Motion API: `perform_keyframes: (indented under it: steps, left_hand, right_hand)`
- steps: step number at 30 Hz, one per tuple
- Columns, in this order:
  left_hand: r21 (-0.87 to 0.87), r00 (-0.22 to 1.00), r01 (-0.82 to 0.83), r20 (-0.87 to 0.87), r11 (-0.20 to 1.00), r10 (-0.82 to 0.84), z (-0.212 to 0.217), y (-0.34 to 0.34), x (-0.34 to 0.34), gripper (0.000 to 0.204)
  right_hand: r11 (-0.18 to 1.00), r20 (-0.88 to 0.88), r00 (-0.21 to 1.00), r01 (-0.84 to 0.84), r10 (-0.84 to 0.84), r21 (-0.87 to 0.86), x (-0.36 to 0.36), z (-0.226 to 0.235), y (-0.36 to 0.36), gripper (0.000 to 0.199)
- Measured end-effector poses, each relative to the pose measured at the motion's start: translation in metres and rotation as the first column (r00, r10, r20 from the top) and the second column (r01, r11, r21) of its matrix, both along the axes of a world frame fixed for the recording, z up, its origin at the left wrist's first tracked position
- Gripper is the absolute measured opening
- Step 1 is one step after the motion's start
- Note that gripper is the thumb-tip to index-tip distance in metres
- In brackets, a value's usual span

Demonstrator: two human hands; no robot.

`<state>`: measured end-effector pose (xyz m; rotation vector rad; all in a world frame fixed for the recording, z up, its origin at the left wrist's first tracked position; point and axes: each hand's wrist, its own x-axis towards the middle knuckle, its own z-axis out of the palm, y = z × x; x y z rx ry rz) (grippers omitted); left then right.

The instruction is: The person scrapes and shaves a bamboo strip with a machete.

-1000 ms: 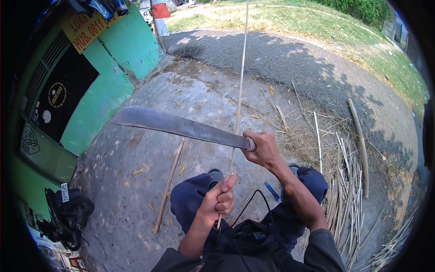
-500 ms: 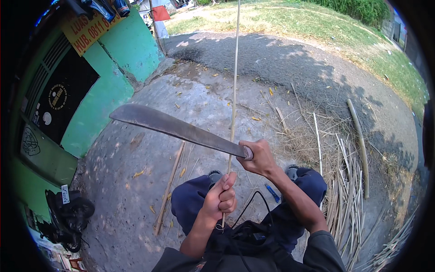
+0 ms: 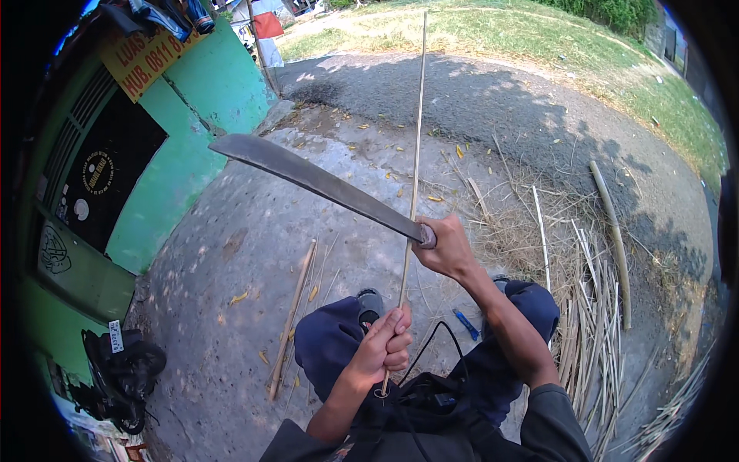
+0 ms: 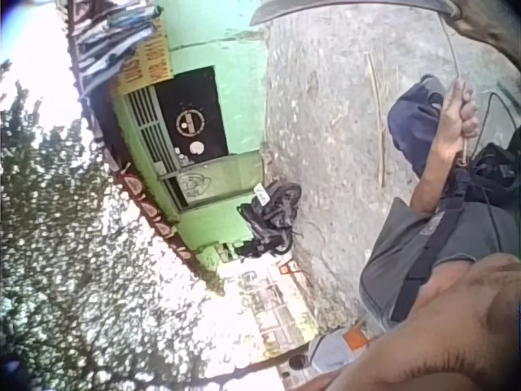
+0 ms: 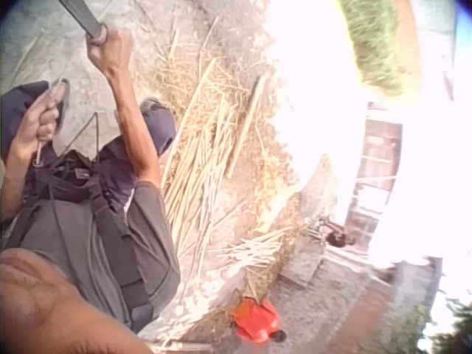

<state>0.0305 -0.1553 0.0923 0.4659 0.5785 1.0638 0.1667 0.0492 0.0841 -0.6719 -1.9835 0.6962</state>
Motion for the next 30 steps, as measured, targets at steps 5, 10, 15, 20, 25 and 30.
perform_keyframes:
  steps: [5,10,15,20,25,30]
  left_hand:
    - [0.035,0.991,-0.043,-0.127,0.998,0.047,0.007,0.011,-0.006,0.034]
    - [-0.085,0.999,0.0,-0.039,0.996,-0.003,-0.006,-0.018,0.002,0.033]
    - [-0.129,0.987,-0.084,-0.144,0.988,0.065,-0.019,-0.037,-0.003,0.035]
    - [0.155,0.763,-0.2,-0.595,0.967,0.253,-0.023,-0.039,-0.023,0.029]
    - [0.499,0.092,-0.025,-0.862,0.866,0.499,-0.025,-0.029,-0.034,0.021]
    - [0.462,-0.016,0.021,-0.887,0.887,0.462,-0.007,-0.024,-0.024,0.018]
  right_hand:
    - [0.996,-0.016,0.997,-0.073,0.074,0.058,-0.003,-0.01,-0.016,0.008]
    - [0.999,0.031,0.998,0.049,-0.048,-0.018,-0.002,-0.015,0.037,0.013]
    - [0.976,-0.046,0.982,0.176,-0.183,-0.126,0.0,-0.016,0.051,0.02]
    - [0.921,-0.21,0.972,0.018,-0.107,-0.389,0.009,-0.007,0.036,0.024]
    - [0.659,-0.449,0.892,-0.368,0.051,-0.656,0.02,0.006,0.01,0.038]
    - [0.685,-0.381,0.924,-0.269,-0.014,-0.677,0.02,0.007,0.011,0.032]
